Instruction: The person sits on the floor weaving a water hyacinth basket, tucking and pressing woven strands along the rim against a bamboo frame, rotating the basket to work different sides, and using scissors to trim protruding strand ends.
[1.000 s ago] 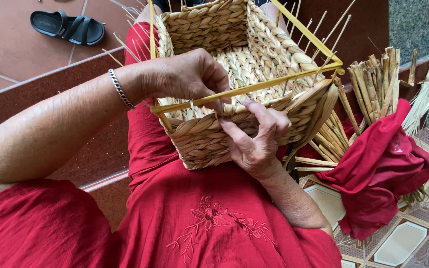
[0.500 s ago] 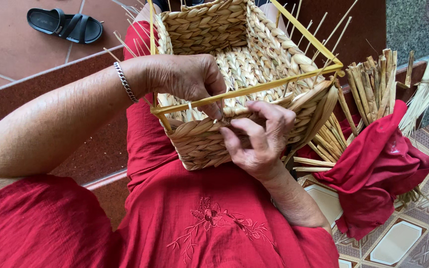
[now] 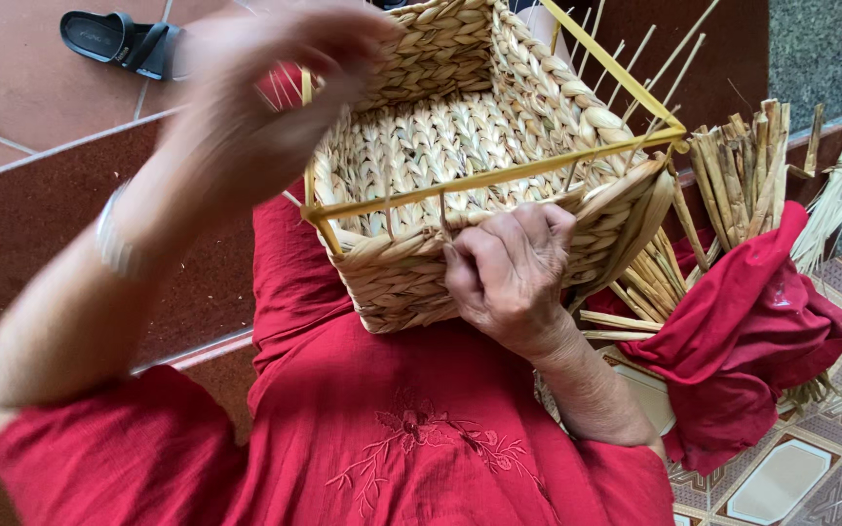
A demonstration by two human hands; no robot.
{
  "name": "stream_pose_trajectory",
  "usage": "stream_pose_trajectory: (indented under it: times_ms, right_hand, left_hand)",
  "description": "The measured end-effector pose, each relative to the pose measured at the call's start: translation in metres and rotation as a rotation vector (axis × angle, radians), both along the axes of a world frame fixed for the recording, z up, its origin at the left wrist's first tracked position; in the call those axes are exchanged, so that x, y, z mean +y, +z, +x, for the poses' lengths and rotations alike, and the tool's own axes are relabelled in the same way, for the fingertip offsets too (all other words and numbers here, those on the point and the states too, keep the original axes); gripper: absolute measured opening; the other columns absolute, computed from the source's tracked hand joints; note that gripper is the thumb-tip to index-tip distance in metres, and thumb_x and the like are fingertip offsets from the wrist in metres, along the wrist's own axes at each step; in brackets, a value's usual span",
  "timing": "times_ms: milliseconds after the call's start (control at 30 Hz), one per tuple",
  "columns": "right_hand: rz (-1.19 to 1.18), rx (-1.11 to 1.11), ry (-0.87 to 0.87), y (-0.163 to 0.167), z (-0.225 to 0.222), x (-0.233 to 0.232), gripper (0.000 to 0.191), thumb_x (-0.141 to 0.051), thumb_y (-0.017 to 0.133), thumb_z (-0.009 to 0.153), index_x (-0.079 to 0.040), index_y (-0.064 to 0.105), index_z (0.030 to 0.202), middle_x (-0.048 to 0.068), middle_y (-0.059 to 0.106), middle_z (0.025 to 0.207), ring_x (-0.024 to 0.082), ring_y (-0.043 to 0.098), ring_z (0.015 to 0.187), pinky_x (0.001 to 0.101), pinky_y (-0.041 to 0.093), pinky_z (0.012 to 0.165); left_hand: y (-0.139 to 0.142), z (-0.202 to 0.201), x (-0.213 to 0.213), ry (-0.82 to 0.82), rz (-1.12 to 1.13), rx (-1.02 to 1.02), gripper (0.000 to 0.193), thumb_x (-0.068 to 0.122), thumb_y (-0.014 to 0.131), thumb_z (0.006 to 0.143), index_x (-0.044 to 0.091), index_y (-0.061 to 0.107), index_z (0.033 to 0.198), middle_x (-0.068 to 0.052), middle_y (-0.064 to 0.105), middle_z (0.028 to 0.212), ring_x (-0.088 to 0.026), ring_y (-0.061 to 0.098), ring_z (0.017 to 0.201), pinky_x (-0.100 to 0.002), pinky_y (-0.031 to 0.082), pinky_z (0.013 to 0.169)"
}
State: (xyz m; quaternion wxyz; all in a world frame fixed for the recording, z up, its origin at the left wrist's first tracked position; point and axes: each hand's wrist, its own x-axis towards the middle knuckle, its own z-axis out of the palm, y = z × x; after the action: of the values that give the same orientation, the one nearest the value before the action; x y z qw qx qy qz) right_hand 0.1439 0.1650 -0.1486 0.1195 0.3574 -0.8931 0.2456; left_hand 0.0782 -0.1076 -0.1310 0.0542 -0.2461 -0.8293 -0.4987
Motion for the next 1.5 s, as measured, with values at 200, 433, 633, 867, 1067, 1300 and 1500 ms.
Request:
stream_pose_trajectory:
  times_ms: [200, 433, 633, 867, 1067, 1300, 1500]
  right_hand:
    - [-0.025, -0.001, 0.071, -0.006, -0.006, 0.009, 0.021, -0.009, 0.076, 0.088, -0.01, 0.058, 0.098, 0.004, 0.057, 0.091, 0.027, 0.057, 0.086, 0.0473, 0.036, 0.094]
    - [-0.003, 0.054, 0.072, -0.009, 0.004, 0.016, 0.023, -0.007, 0.075, 0.087, -0.009, 0.058, 0.102, 0.006, 0.057, 0.092, 0.028, 0.056, 0.088, 0.0502, 0.037, 0.093]
    - [-0.036, 0.104, 0.026, -0.003, 0.018, 0.016, 0.025, -0.003, 0.075, 0.087, -0.006, 0.058, 0.105, 0.008, 0.056, 0.094, 0.03, 0.057, 0.091, 0.0484, 0.036, 0.091]
    - [-0.058, 0.117, 0.037, 0.004, 0.024, 0.031, 0.025, -0.005, 0.075, 0.088, -0.007, 0.057, 0.105, 0.007, 0.056, 0.094, 0.029, 0.056, 0.091, 0.0503, 0.036, 0.091]
    - [-0.103, 0.124, -0.016, 0.112, 0.017, 0.057, 0.024, -0.012, 0.077, 0.094, -0.008, 0.063, 0.112, 0.006, 0.06, 0.098, 0.027, 0.057, 0.094, 0.0489, 0.038, 0.095]
    - [-0.179, 0.101, -0.045, 0.129, 0.015, 0.112, 0.018, -0.007, 0.076, 0.101, -0.005, 0.07, 0.117, 0.008, 0.072, 0.121, 0.025, 0.059, 0.101, 0.0359, 0.049, 0.092]
    - [-0.071, 0.012, 0.031, 0.124, 0.002, 0.114, 0.025, -0.009, 0.08, 0.091, -0.007, 0.074, 0.115, 0.002, 0.07, 0.112, 0.024, 0.056, 0.097, 0.038, 0.046, 0.091]
  left_hand:
    - [0.021, 0.093, 0.024, 0.012, 0.003, -0.016, 0.033, 0.003, 0.081, 0.089, -0.001, 0.066, 0.118, -0.014, 0.073, 0.103, -0.022, 0.074, 0.086, -0.031, 0.062, 0.071]
    - [-0.033, 0.095, 0.066, 0.076, -0.098, 0.155, 0.044, 0.002, 0.07, 0.095, 0.003, 0.055, 0.136, -0.012, 0.066, 0.125, -0.025, 0.074, 0.096, -0.033, 0.062, 0.075]
    - [-0.02, 0.089, 0.074, 0.086, -0.284, 0.177, 0.044, 0.006, 0.068, 0.09, 0.007, 0.062, 0.133, -0.01, 0.066, 0.118, -0.02, 0.071, 0.074, -0.032, 0.056, 0.057]
    - [-0.003, 0.087, 0.081, 0.052, -0.384, 0.212, 0.044, 0.015, 0.07, 0.087, 0.009, 0.064, 0.13, -0.014, 0.067, 0.118, -0.018, 0.066, 0.057, -0.035, 0.052, 0.048]
    - [0.109, 0.076, 0.11, 0.084, -0.46, 0.177, 0.044, 0.018, 0.072, 0.09, 0.007, 0.063, 0.132, -0.01, 0.065, 0.108, -0.021, 0.069, 0.067, -0.036, 0.054, 0.056]
    - [0.108, 0.1, 0.156, 0.129, -0.465, 0.25, 0.051, 0.039, 0.079, 0.094, 0.006, 0.062, 0.129, -0.011, 0.064, 0.102, -0.022, 0.067, 0.066, -0.034, 0.054, 0.056]
    - [0.079, 0.113, 0.151, 0.05, -0.321, 0.337, 0.053, 0.033, 0.077, 0.096, 0.001, 0.059, 0.134, -0.014, 0.065, 0.112, -0.024, 0.071, 0.081, -0.035, 0.057, 0.067]
